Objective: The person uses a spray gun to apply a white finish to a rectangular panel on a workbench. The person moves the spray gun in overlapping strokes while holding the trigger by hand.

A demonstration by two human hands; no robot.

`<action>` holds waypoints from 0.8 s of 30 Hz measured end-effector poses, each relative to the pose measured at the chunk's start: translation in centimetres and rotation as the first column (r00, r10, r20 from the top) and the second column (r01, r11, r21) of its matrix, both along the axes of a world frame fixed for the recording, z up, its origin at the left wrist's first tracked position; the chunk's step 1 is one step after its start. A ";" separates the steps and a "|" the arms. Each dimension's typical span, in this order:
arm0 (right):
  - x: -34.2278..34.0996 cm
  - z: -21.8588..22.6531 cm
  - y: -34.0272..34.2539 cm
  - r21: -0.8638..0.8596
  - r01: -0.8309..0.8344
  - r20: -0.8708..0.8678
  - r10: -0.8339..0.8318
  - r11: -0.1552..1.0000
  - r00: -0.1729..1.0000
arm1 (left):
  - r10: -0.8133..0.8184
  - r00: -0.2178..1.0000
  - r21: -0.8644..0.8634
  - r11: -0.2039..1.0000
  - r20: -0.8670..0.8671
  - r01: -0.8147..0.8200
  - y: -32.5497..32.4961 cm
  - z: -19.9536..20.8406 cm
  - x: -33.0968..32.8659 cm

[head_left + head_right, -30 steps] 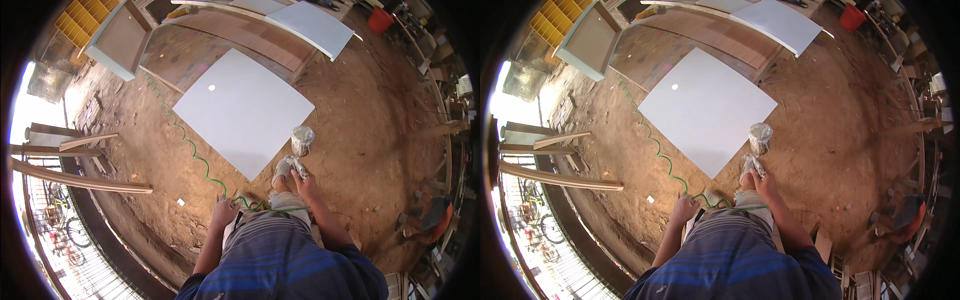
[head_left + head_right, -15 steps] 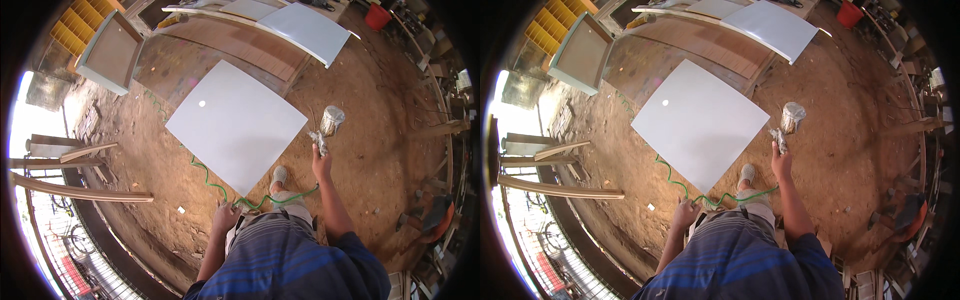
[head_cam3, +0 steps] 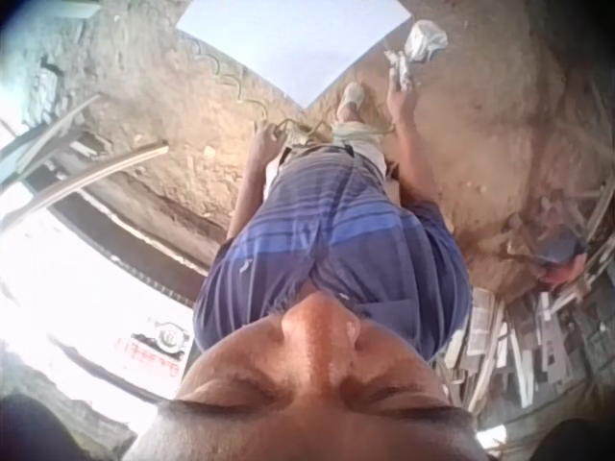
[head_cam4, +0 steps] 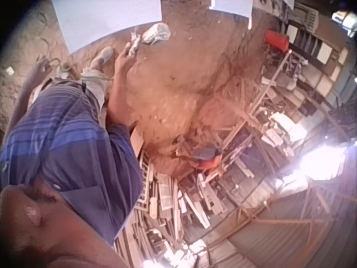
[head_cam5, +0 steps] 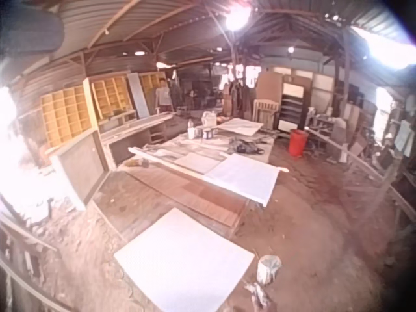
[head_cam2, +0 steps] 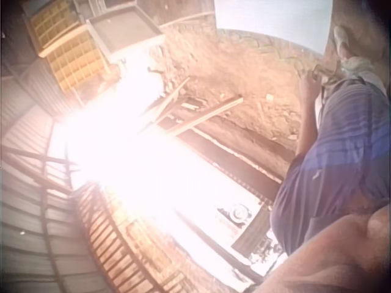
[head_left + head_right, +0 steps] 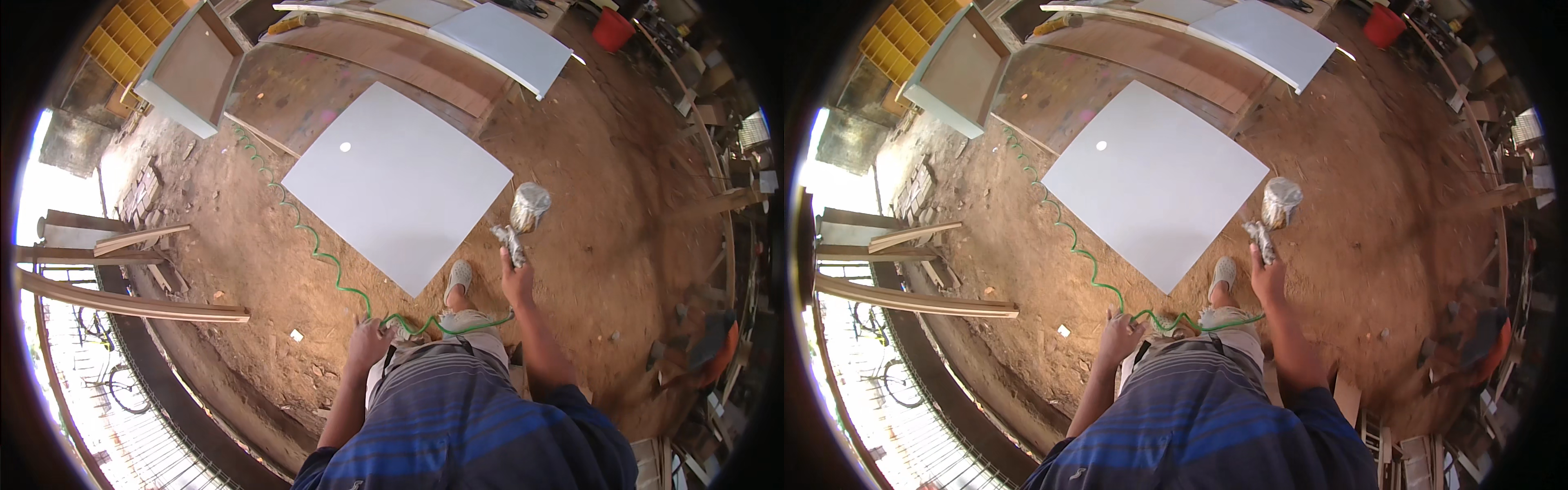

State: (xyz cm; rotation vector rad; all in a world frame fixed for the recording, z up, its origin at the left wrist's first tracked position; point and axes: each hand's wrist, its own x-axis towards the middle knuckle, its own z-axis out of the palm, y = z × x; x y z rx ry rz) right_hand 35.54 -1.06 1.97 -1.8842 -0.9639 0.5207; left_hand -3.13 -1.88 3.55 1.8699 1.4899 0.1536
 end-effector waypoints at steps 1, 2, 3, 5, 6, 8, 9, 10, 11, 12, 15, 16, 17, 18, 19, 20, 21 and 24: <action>-1.1 0.1 -1.0 -0.030 -0.034 0.007 0.034 0.999 0.999 | 0.000 1.000 0.005 1.000 -0.003 0.000 -0.5 -0.3 -0.7; -2.3 0.2 -1.9 -0.037 -0.056 -0.003 0.056 0.998 0.998 | 0.000 1.000 0.011 1.000 -0.006 0.000 -0.9 -0.6 -1.5; -3.4 0.4 -2.8 -0.044 -0.078 -0.012 0.078 0.996 0.997 | 0.001 1.000 0.016 1.000 -0.008 -0.001 -1.3 -1.0 -2.2; -6.1 1.8 -4.2 -0.190 -0.089 -0.037 0.084 0.978 0.996 | 0.029 1.000 -0.019 0.999 0.012 -0.028 -2.1 -1.6 -3.7; -7.0 1.8 -5.1 -0.211 -0.108 -0.003 0.110 0.972 0.994 | 0.039 0.999 -0.037 0.999 0.024 -0.038 -2.4 -1.6 -4.3; -8.5 1.9 -6.6 -0.255 -0.148 0.061 0.169 0.956 0.984 | 0.021 1.000 -0.049 0.999 -0.011 -0.022 -2.9 -1.8 -5.3; -9.2 1.3 -7.4 -0.160 -0.170 0.110 0.189 0.972 0.976 | 0.013 0.999 -0.056 0.998 -0.029 -0.015 -3.3 -1.8 -5.7; -9.8 0.8 -8.2 -0.146 -0.198 0.078 0.211 0.969 0.974 | 0.001 0.999 -0.041 0.999 -0.039 -0.002 -3.7 -1.9 -6.1; -10.3 0.4 -8.9 -0.130 -0.226 0.046 0.233 0.965 0.971 | -0.011 0.999 -0.025 1.000 -0.048 0.010 -4.0 -2.0 -6.4; -10.9 0.2 -9.5 -0.115 -0.257 0.014 0.261 0.959 0.965 | -0.018 0.998 -0.011 1.000 -0.058 0.018 -4.4 -2.0 -6.8; -12.6 0.5 -10.7 -0.118 -0.332 -0.002 0.334 0.936 0.943 | -0.010 0.999 -0.031 0.999 -0.044 0.008 -5.3 -2.1 -7.8; -13.1 0.9 -10.9 -0.065 -0.353 -0.016 0.352 0.934 0.936 | 0.000 0.999 -0.032 0.999 -0.043 -0.001 -5.6 -2.2 -8.0; -13.3 1.1 -11.1 -0.045 -0.388 -0.033 0.387 0.920 0.921 | 0.009 0.999 -0.034 0.999 -0.043 -0.010 -5.9 -2.1 -8.2; -13.4 1.0 -11.4 -0.069 -0.394 -0.040 0.392 0.917 0.919 | 0.014 0.999 -0.035 0.999 -0.042 -0.015 -5.9 -1.8 -8.1; -13.5 0.8 -11.8 -0.094 -0.399 -0.048 0.396 0.912 0.917 | 0.010 0.999 -0.045 0.999 -0.045 -0.012 -6.0 -1.5 -8.0; -13.5 0.7 -12.2 -0.118 -0.403 -0.055 0.399 0.907 0.915 | 0.005 0.999 -0.055 0.998 -0.048 -0.007 -6.1 -1.2 -7.9; -13.7 1.0 -12.4 -0.108 -0.406 -0.129 0.393 0.907 0.911 | 0.006 0.999 -0.061 0.998 -0.054 -0.009 -6.1 -0.7 -7.9; -13.7 2.7 -12.4 -0.091 -0.407 -0.269 0.371 0.909 0.889 | 0.017 0.999 -0.007 1.000 -0.043 -0.017 -6.5 -1.7 -8.2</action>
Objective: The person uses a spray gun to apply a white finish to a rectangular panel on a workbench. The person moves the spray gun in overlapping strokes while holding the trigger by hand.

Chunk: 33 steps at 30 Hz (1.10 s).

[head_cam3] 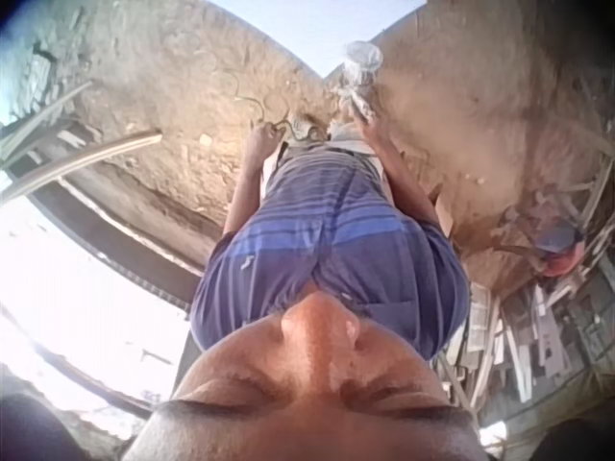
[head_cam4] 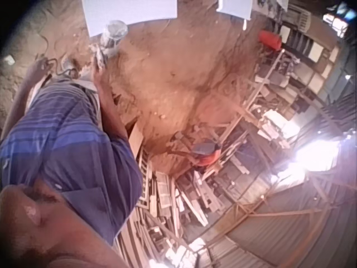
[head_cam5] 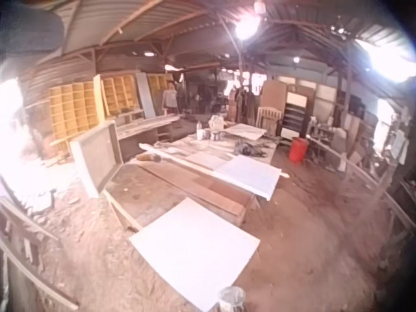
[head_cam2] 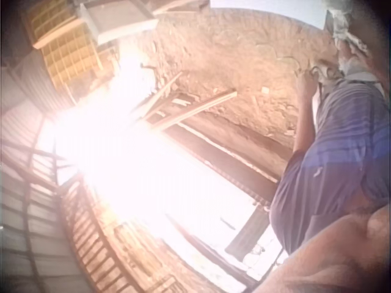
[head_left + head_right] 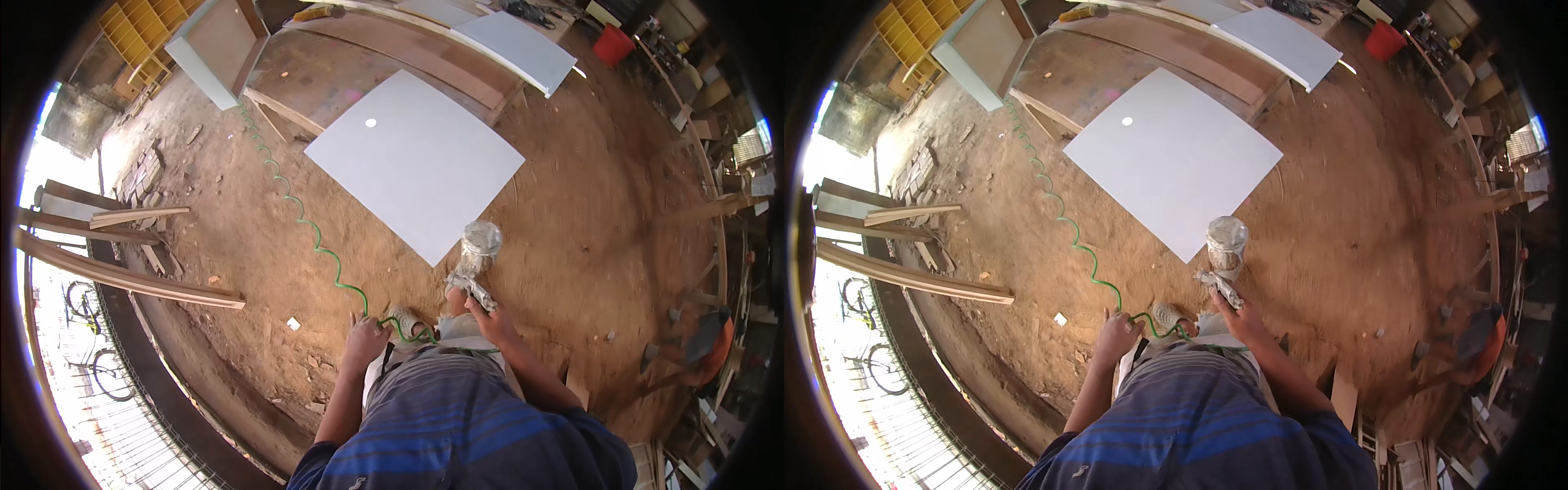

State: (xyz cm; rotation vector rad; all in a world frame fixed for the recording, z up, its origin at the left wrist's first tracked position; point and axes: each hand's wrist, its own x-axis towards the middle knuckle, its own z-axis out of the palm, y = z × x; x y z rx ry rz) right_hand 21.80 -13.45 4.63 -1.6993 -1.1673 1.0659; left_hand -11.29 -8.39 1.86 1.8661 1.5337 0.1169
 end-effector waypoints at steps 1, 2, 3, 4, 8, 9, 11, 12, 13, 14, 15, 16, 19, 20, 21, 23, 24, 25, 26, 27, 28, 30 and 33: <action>-0.1 2.2 0.1 -0.001 0.004 0.006 -0.004 1.000 1.000 | 0.022 1.000 -0.007 1.000 0.017 -0.022 0.0 0.0 0.0; -0.1 4.3 0.2 0.001 0.015 0.015 -0.015 1.000 1.000 | 0.037 0.999 -0.012 0.999 0.038 -0.037 0.1 0.0 0.1; 0.1 5.7 0.4 0.029 0.027 0.019 -0.028 0.999 0.999 | 0.044 0.997 -0.015 0.999 0.065 -0.043 0.5 0.0 0.4; 0.1 6.9 0.8 0.061 0.035 0.021 -0.036 0.998 0.999 | 0.053 0.996 0.052 0.997 0.071 -0.057 0.7 -0.6 0.3; -0.5 12.3 2.4 0.122 0.107 -0.130 -0.092 0.987 0.987 | 0.050 0.996 0.211 0.975 0.072 -0.064 4.1 -2.5 -0.5; -0.8 12.8 2.8 0.132 0.092 -0.153 -0.072 0.987 0.986 | 0.056 0.996 0.256 0.964 0.073 -0.073 5.0 -2.9 -0.8; -1.0 13.1 2.9 0.139 0.078 -0.181 -0.053 0.987 0.982 | 0.035 0.997 0.280 0.959 0.069 -0.053 7.6 -2.4 -0.2; -1.4 13.1 3.2 0.140 0.061 -0.192 -0.033 0.988 0.981 | 0.030 0.997 0.275 0.960 0.076 -0.050 8.7 -1.7 0.1; -2.3 14.4 3.5 0.190 0.061 -0.253 -0.012 0.980 0.967 | 0.024 0.997 0.271 0.961 0.080 -0.044 9.8 -1.0 0.4; -3.1 15.7 3.7 0.241 0.061 -0.310 0.017 0.969 0.951 | 0.019 0.996 0.267 0.963 0.084 -0.041 11.0 -0.4 0.6; -4.0 15.8 3.9 0.272 -0.012 -0.206 0.070 0.962 0.976 | 0.032 0.996 0.286 0.957 0.079 -0.053 12.1 -0.8 -0.3; -5.0 16.1 3.9 0.276 -0.012 -0.289 0.095 0.961 0.953 | 0.030 0.998 0.273 0.961 0.057 -0.045 13.0 -0.7 -0.6; -7.3 16.4 4.0 0.257 -0.069 -0.462 0.186 0.964 0.867 | 0.024 0.999 0.246 0.969 -0.025 -0.017 14.8 -0.1 -1.5; -7.8 16.4 4.3 0.292 -0.098 -0.464 0.231 0.951 0.855 | 0.022 0.998 0.255 0.967 -0.063 -0.005 15.1 0.4 -2.1; -8.0 16.1 4.6 0.305 -0.169 -0.332 0.270 0.937 0.904 | 0.015 0.995 0.256 0.967 -0.101 0.011 15.2 0.9 -2.3; -8.1 15.6 4.9 0.340 -0.217 -0.255 0.312 0.915 0.915 | 0.079 0.962 0.206 0.969 0.259 -0.135 15.3 5.9 -0.9; -8.4 15.3 5.1 0.357 -0.248 -0.216 0.338 0.900 0.916 | 0.120 0.896 0.162 0.965 0.427 -0.206 15.3 9.2 -0.1; -8.6 14.0 5.4 0.454 -0.253 -0.074 0.319 0.855 0.945 | 0.005 0.812 0.223 0.961 0.583 -0.166 15.0 12.2 0.7; -9.0 13.8 5.6 0.475 -0.252 -0.048 0.311 0.843 0.949 | -0.102 0.700 0.285 0.947 0.706 -0.150 14.2 15.3 1.4; -9.5 13.8 5.9 0.494 -0.260 -0.023 0.311 0.830 0.950 | -0.204 0.568 0.348 0.925 0.798 -0.155 13.4 18.1 2.0; -10.0 13.7 6.1 0.512 -0.272 0.004 0.315 0.815 0.949 | -0.308 0.417 0.409 0.895 0.855 -0.177 12.8 20.2 2.8; -10.8 12.7 6.4 0.483 -0.284 -0.025 0.336 0.829 0.941 | -0.484 0.470 0.565 0.824 0.738 -0.038 12.5 22.8 4.4; -11.6 11.6 6.3 0.488 -0.298 -0.051 0.367 0.821 0.929 | -0.205 0.426 0.264 0.961 0.881 -0.084 10.5 22.7 7.8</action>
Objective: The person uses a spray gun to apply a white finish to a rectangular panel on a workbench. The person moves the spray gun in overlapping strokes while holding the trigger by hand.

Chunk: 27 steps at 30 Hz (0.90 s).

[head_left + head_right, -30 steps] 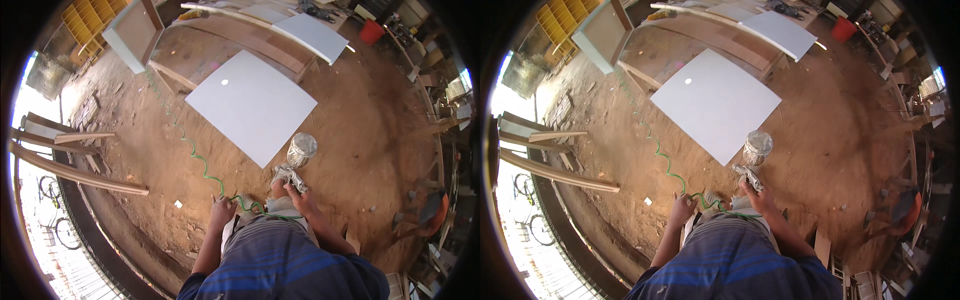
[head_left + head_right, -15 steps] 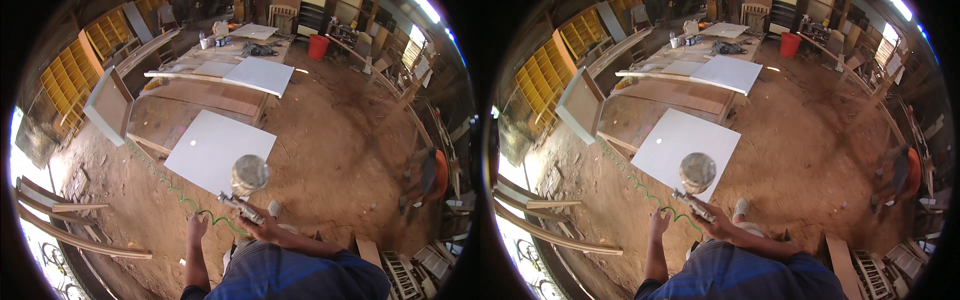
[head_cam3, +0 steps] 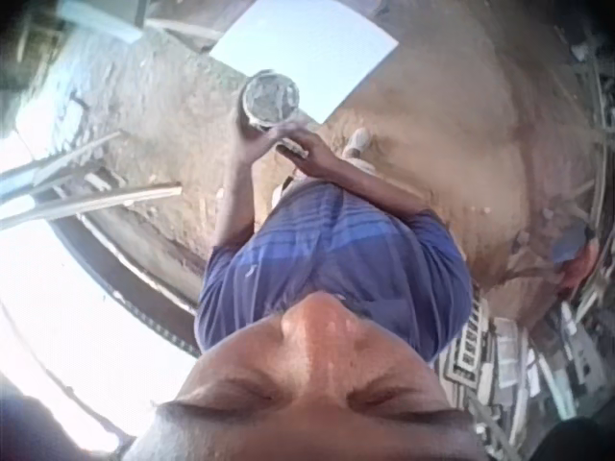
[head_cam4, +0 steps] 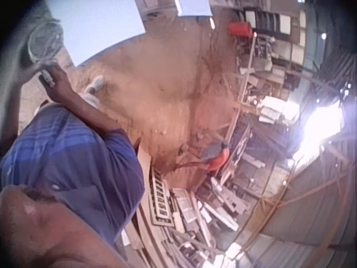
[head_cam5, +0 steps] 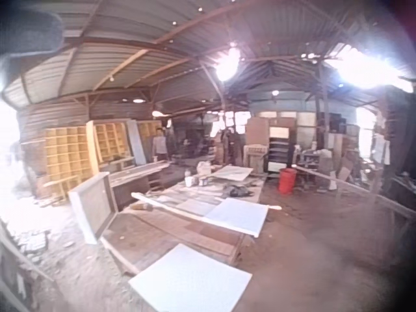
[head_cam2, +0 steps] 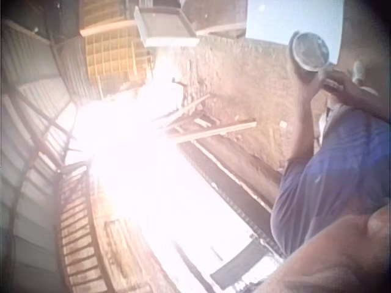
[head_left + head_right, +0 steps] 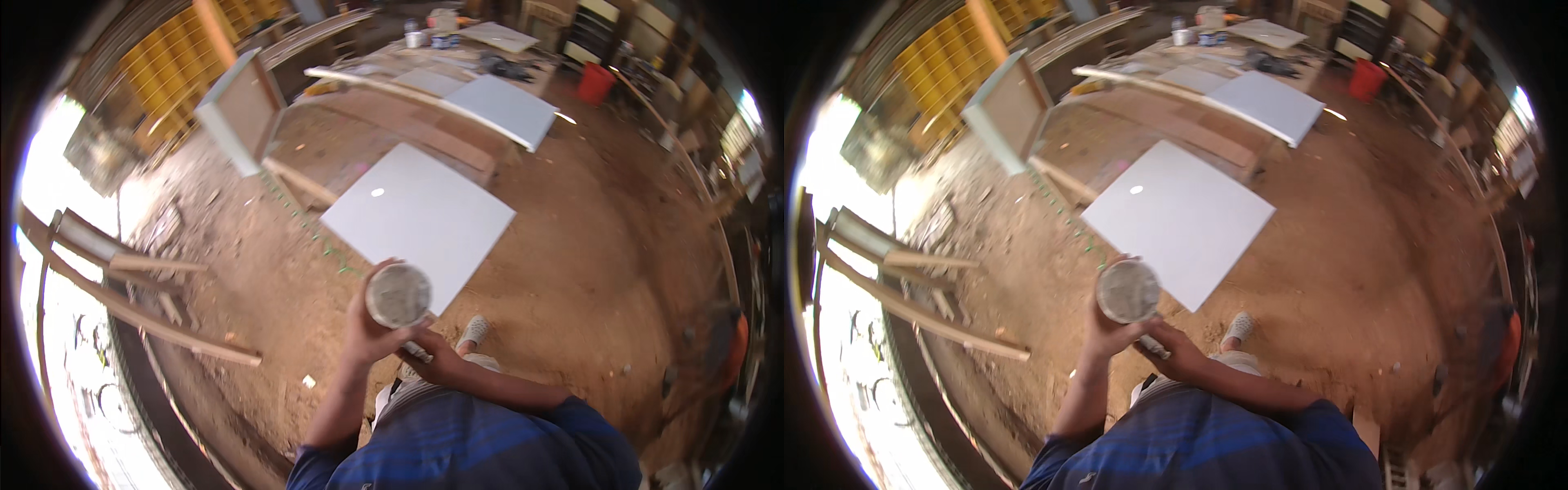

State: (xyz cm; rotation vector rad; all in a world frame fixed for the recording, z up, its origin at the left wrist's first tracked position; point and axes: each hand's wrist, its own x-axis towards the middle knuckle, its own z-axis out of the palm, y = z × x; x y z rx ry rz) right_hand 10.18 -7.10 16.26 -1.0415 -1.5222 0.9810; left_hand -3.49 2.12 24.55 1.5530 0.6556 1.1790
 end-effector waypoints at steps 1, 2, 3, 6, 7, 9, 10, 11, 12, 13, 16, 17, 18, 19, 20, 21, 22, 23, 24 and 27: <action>-0.2 -0.3 -0.1 0.010 -0.024 0.008 0.024 1.000 1.000 | 0.015 1.000 -0.038 0.999 0.005 -0.015 -0.2 0.4 0.1; -0.3 -0.7 -0.2 0.018 -0.045 0.016 0.045 0.999 0.999 | 0.027 1.000 -0.008 1.000 -0.004 -0.028 -0.5 0.7 -0.3; -0.2 -1.0 0.0 0.027 -0.060 0.027 0.059 0.998 0.998 | 0.034 0.999 0.023 0.999 -0.011 -0.034 -0.6 0.9 -0.6; -0.2 0.4 -0.3 -0.044 -0.183 0.035 0.185 0.982 0.982 | 0.154 0.965 0.291 0.953 -0.212 -0.088 -1.3 2.1 -2.0; -0.2 0.4 -0.5 -0.056 -0.185 0.054 0.188 0.981 0.981 | 0.195 0.943 0.371 0.925 -0.270 -0.084 -1.4 2.7 -2.0; -0.3 0.9 -0.4 -0.007 -0.199 0.017 0.199 0.980 0.980 | 0.175 0.946 0.363 0.929 -0.274 -0.066 -1.6 3.4 -2.3; -0.6 1.3 -0.4 0.003 -0.200 -0.004 0.200 0.980 0.980 | 0.159 0.949 0.361 0.931 -0.273 -0.052 -1.7 3.5 -2.4; -0.8 1.5 -0.3 0.014 -0.200 -0.027 0.200 0.980 0.979 | 0.177 0.947 0.368 0.927 -0.266 -0.070 -1.7 3.4 -2.6; -0.6 0.1 -0.6 -0.059 -0.245 -0.059 0.241 0.968 0.969 | 0.188 0.948 0.376 0.923 -0.256 -0.082 -1.7 3.4 -2.5; -0.6 -0.8 -0.8 -0.041 -0.242 -0.018 0.242 0.969 0.970 | 0.198 0.948 0.379 0.921 -0.249 -0.092 -1.7 3.3 -2.6; -0.5 -1.6 -1.4 -0.108 -0.246 -0.009 0.246 0.963 0.969 | 0.082 0.939 0.244 0.970 -0.334 0.002 -1.2 3.6 -2.9; -0.4 -1.5 -1.7 -0.213 -0.258 -0.082 0.245 0.942 0.966 | -0.011 0.957 0.224 0.972 -0.288 0.078 -0.6 3.6 -3.0; -0.4 -1.1 -2.0 -0.313 -0.277 -0.157 0.238 0.909 0.959 | -0.101 0.965 0.208 0.966 -0.242 0.153 0.2 3.6 -3.4; -0.4 0.2 -2.1 -0.341 -0.233 -0.171 0.184 0.911 0.968 | -0.186 0.963 0.197 0.955 -0.193 0.224 1.2 3.4 -3.8; -0.2 2.1 -2.5 -0.369 -0.187 -0.184 0.126 0.910 0.975 | -0.245 0.966 0.168 0.952 -0.079 0.256 3.1 1.3 -4.1; 0.1 3.6 -2.8 -0.399 -0.135 -0.191 0.062 0.907 0.980 | -0.303 0.952 0.142 0.945 0.040 0.294 5.6 -1.7 -4.3; 0.8 4.3 -3.2 -0.383 -0.137 -0.119 0.098 0.914 0.988 | -0.184 0.982 -0.021 0.983 0.030 0.185 7.5 -3.7 -4.6; 1.6 4.0 -3.8 -0.404 -0.112 -0.139 0.060 0.908 0.988 | -0.028 0.984 -0.041 0.999 -0.178 0.021 9.7 -6.2 -4.7; 2.6 3.1 -4.8 -0.426 -0.080 -0.156 0.014 0.901 0.988 | 0.116 0.919 -0.027 0.990 -0.378 -0.136 11.4 -9.1 -4.7; 3.6 3.6 -6.5 -0.416 0.049 -0.172 -0.132 0.908 0.976 | 0.094 0.700 0.062 0.996 -0.708 -0.071 13.4 -17.7 -5.9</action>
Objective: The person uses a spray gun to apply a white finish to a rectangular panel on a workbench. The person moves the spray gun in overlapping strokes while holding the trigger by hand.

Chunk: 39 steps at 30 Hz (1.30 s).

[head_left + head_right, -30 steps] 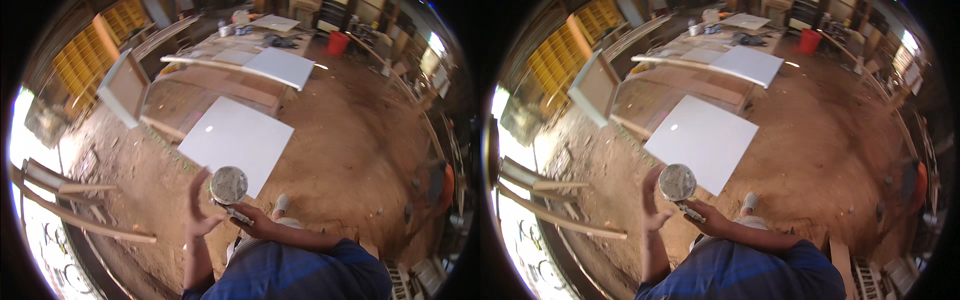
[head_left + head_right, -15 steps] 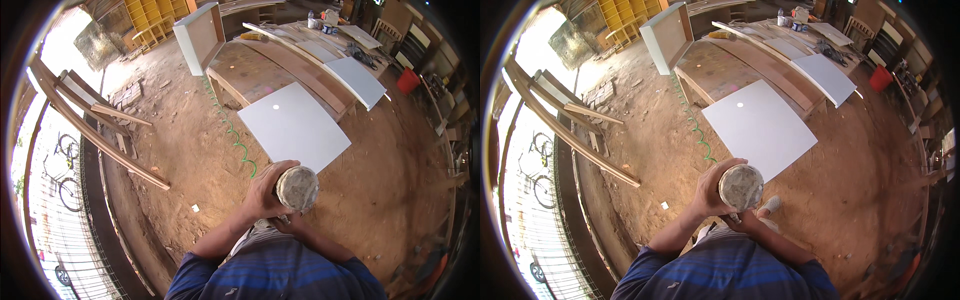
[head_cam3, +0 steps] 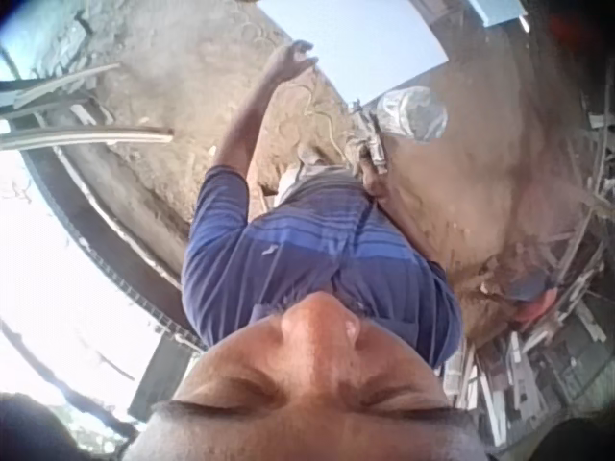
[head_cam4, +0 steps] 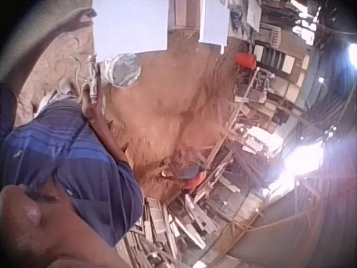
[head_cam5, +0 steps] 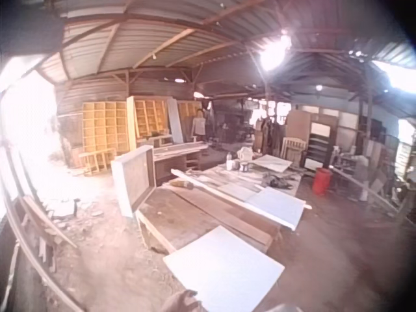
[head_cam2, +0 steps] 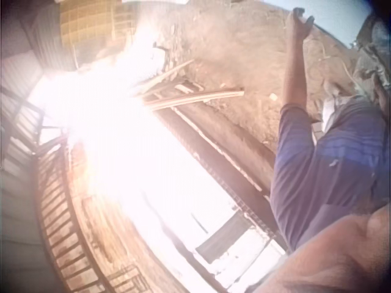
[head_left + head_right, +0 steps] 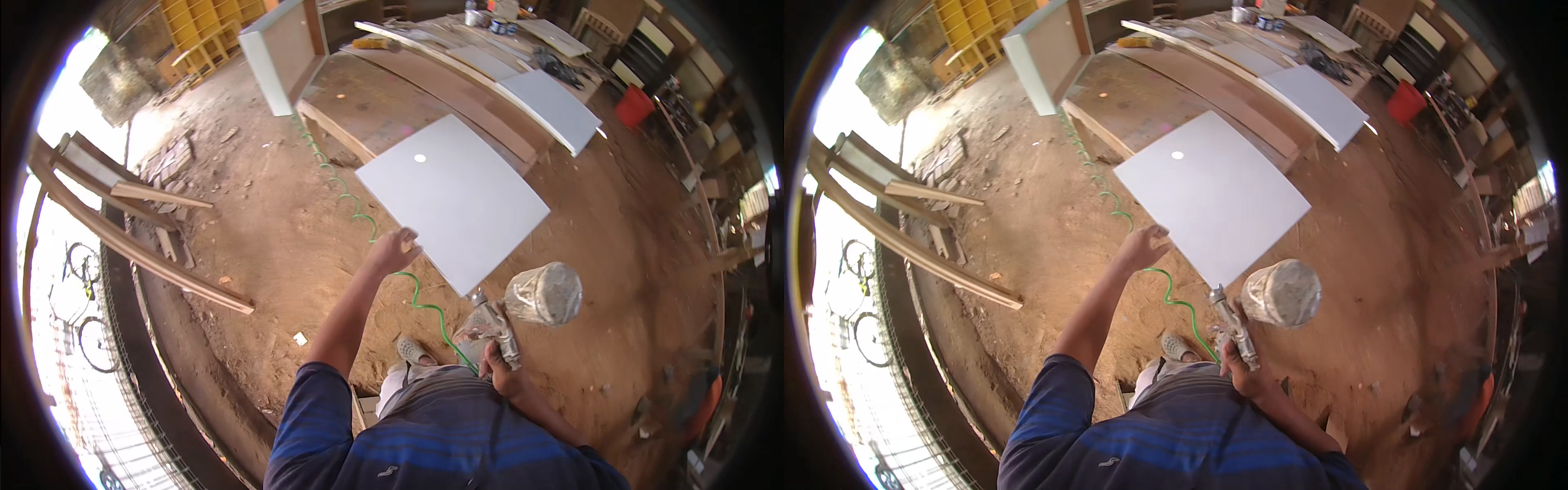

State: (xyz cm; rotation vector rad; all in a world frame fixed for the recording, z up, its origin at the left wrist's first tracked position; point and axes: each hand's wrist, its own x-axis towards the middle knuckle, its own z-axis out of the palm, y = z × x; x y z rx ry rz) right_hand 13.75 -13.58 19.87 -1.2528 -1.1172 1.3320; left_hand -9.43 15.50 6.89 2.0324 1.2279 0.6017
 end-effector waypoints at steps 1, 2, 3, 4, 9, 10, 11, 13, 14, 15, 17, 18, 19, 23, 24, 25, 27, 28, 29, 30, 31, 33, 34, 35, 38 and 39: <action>0.9 -0.3 -0.6 -0.015 0.023 -0.001 -0.023 1.000 1.000 | -0.042 0.995 -0.025 0.999 -0.089 0.039 -0.5 -2.7 -0.1; 1.6 -0.4 -1.0 -0.036 0.057 -0.015 -0.057 0.998 0.998 | -0.070 0.987 -0.031 0.997 -0.147 0.067 -1.4 -4.6 0.5; 2.3 -0.6 -1.6 -0.055 0.095 -0.032 -0.096 0.994 0.995 | -0.100 0.973 -0.031 0.995 -0.210 0.095 -2.4 -6.1 1.1; 2.9 -0.5 -2.2 -0.070 0.130 -0.046 -0.134 0.989 0.990 | -0.123 0.954 -0.025 0.992 -0.273 0.121 -3.2 -7.2 1.4; 6.2 -0.6 -2.7 -0.114 0.236 -0.130 -0.250 0.965 0.960 | -0.405 0.735 -0.385 0.899 -0.544 0.211 -7.5 -10.8 0.6; 7.2 -1.6 -3.0 -0.109 0.241 -0.164 -0.256 0.964 0.953 | -0.419 0.725 -0.413 0.888 -0.547 0.201 -8.7 -11.4 0.0; 8.0 -2.8 -3.4 -0.176 0.288 -0.169 -0.317 0.941 0.933 | -0.428 0.718 -0.439 0.879 -0.550 0.187 -10.0 -12.2 -0.6; 8.6 -2.4 -2.6 -0.137 0.386 -0.114 -0.402 0.912 0.909 | -0.491 0.736 -0.606 0.783 -0.466 0.139 -12.3 -11.4 -0.1; 9.9 -3.6 -2.8 -0.137 0.387 -0.090 -0.400 0.912 0.912 | -0.515 0.746 -0.681 0.723 -0.423 0.113 -12.8 -10.8 0.6; 10.7 -4.9 -2.9 -0.139 0.372 -0.080 -0.385 0.918 0.920 | -0.449 0.791 -0.668 0.741 -0.415 0.071 -13.6 -10.1 0.5; 12.8 -8.5 -2.6 -0.154 0.391 -0.023 -0.398 0.908 0.917 | -0.330 0.859 -0.664 0.748 -0.391 -0.014 -16.4 -9.2 1.3; 13.6 -9.1 -1.8 -0.151 0.368 0.000 -0.372 0.917 0.928 | -0.284 0.871 -0.651 0.757 -0.402 -0.054 -17.2 -9.1 2.0; 14.5 -9.7 -0.9 -0.144 0.345 0.024 -0.345 0.927 0.938 | -0.233 0.881 -0.636 0.765 -0.412 -0.095 -18.2 -8.8 2.8; 17.9 -9.5 2.7 -0.228 0.076 0.125 -0.048 0.971 0.991 | -0.005 0.913 -0.581 0.772 -0.409 -0.256 -22.2 -7.6 6.4; 18.4 -9.3 3.7 -0.223 0.011 0.159 0.026 0.975 0.987 | 0.050 0.911 -0.551 0.782 -0.410 -0.291 -23.0 -7.9 7.4; 19.0 -9.4 4.4 -0.259 -0.024 0.231 0.086 0.965 0.969 | 0.085 0.906 -0.555 0.765 -0.416 -0.326 -23.9 -7.4 8.5; 20.7 -11.7 6.0 -0.230 -0.198 0.126 0.231 0.953 0.965 | 0.216 0.868 -0.507 0.738 -0.447 -0.445 -26.3 -9.4 10.4; 20.9 -13.3 6.4 -0.218 -0.278 0.061 0.297 0.936 0.953 | 0.269 0.840 -0.485 0.716 -0.472 -0.502 -27.8 -10.0 10.9; 21.3 -14.8 6.6 -0.234 -0.327 0.028 0.343 0.915 0.939 | 0.293 0.838 -0.454 0.733 -0.461 -0.506 -29.4 -10.6 11.6; 21.5 -15.9 6.6 -0.211 -0.353 0.005 0.362 0.912 0.932 | 0.288 0.819 -0.437 0.732 -0.497 -0.522 -30.5 -10.6 12.7; 21.5 -16.6 6.8 -0.181 -0.373 -0.012 0.377 0.910 0.926 | 0.282 0.802 -0.417 0.736 -0.527 -0.533 -31.1 -10.3 14.1; 21.2 -17.5 7.0 -0.103 -0.397 -0.057 0.393 0.912 0.918 | 0.286 0.772 -0.370 0.749 -0.568 -0.549 -31.9 -9.8 16.5; 21.5 -17.5 7.0 -0.116 -0.414 -0.050 0.411 0.903 0.910 | 0.307 0.763 -0.355 0.745 -0.569 -0.564 -32.0 -9.6 17.5; 21.9 -17.6 7.1 -0.128 -0.427 -0.043 0.425 0.895 0.904 | 0.325 0.755 -0.340 0.743 -0.569 -0.576 -31.9 -9.5 18.4; 22.8 -17.9 7.4 -0.106 -0.416 -0.004 0.418 0.903 0.909 | 0.381 0.739 -0.274 0.755 -0.556 -0.595 -31.9 -9.4 20.1; 23.1 -17.8 7.7 -0.119 -0.404 0.035 0.410 0.907 0.911 | 0.381 0.736 -0.273 0.754 -0.560 -0.598 -31.7 -9.5 20.5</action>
